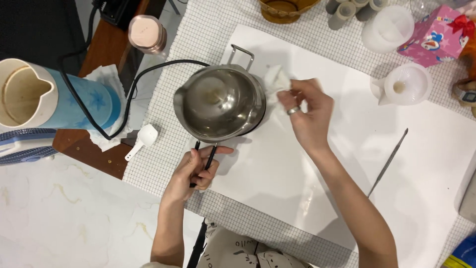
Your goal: Cleaning a small metal melting pot using a tissue
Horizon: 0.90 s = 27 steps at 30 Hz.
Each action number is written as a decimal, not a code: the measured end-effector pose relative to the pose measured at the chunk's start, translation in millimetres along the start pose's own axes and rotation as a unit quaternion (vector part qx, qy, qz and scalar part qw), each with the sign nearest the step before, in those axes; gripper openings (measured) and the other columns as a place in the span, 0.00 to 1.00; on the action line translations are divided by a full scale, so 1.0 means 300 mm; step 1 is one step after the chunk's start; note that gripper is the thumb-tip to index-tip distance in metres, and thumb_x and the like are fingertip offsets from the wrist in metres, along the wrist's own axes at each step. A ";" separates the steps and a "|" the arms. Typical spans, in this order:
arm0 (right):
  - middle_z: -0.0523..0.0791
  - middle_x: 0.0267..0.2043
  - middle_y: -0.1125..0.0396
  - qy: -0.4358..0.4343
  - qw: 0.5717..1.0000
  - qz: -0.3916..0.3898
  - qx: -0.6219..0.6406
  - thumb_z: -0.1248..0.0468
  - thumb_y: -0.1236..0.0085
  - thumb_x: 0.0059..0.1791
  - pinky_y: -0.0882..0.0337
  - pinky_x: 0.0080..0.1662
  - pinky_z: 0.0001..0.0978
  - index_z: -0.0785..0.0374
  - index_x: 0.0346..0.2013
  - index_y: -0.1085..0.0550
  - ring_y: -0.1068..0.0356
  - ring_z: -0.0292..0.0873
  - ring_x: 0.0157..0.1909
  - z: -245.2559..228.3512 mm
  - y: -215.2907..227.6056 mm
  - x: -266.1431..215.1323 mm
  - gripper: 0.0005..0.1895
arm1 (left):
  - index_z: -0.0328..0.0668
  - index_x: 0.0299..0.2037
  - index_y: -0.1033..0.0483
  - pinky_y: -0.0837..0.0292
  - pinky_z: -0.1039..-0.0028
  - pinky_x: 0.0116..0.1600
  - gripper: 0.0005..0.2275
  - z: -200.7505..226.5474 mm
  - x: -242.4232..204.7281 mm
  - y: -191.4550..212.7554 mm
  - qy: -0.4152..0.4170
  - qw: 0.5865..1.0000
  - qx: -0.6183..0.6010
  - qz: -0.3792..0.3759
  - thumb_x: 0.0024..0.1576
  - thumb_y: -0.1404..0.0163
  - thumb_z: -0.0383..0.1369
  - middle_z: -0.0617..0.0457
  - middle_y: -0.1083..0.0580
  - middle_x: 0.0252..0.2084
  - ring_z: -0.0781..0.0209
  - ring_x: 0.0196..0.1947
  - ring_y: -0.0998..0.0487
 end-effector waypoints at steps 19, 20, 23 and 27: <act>0.36 0.13 0.43 -0.246 0.954 -0.106 0.134 0.65 0.43 0.47 0.46 0.21 0.11 0.59 0.19 0.32 0.49 0.26 0.21 0.067 -0.116 -0.132 0.13 | 0.15 0.49 0.36 0.51 0.86 0.08 0.33 -0.056 0.006 -0.033 -0.027 1.000 0.016 0.000 0.59 0.72 0.51 0.61 0.49 0.13 0.76 0.05 0.50; 0.35 0.15 0.42 -0.267 0.947 -0.106 0.146 0.65 0.45 0.48 0.46 0.23 0.10 0.58 0.19 0.31 0.48 0.26 0.22 0.052 -0.115 -0.142 0.12 | 0.15 0.49 0.36 0.50 0.86 0.09 0.33 -0.052 0.005 -0.038 -0.034 0.999 0.023 0.003 0.60 0.72 0.51 0.61 0.49 0.13 0.76 0.06 0.49; 0.36 0.16 0.39 -0.280 0.940 -0.104 0.164 0.65 0.44 0.48 0.42 0.26 0.09 0.59 0.21 0.30 0.47 0.25 0.24 -0.033 -0.105 -0.117 0.11 | 0.14 0.49 0.37 0.50 0.85 0.08 0.34 -0.073 0.007 -0.043 -0.041 0.999 0.029 0.008 0.59 0.73 0.52 0.59 0.48 0.12 0.75 0.05 0.49; 0.36 0.20 0.37 -0.298 0.931 -0.089 0.194 0.65 0.45 0.48 0.39 0.30 0.13 0.60 0.24 0.27 0.45 0.27 0.27 -0.095 -0.091 -0.117 0.08 | 0.15 0.49 0.36 0.50 0.85 0.09 0.34 -0.088 0.008 -0.059 -0.050 0.998 0.044 0.007 0.59 0.74 0.53 0.59 0.47 0.12 0.74 0.05 0.48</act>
Point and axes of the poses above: each hand's wrist, its own x-axis towards the middle knuckle, its own y-axis out of the back of the hand, z = x × y, the point moved 1 cm from there along x, towards the middle knuckle
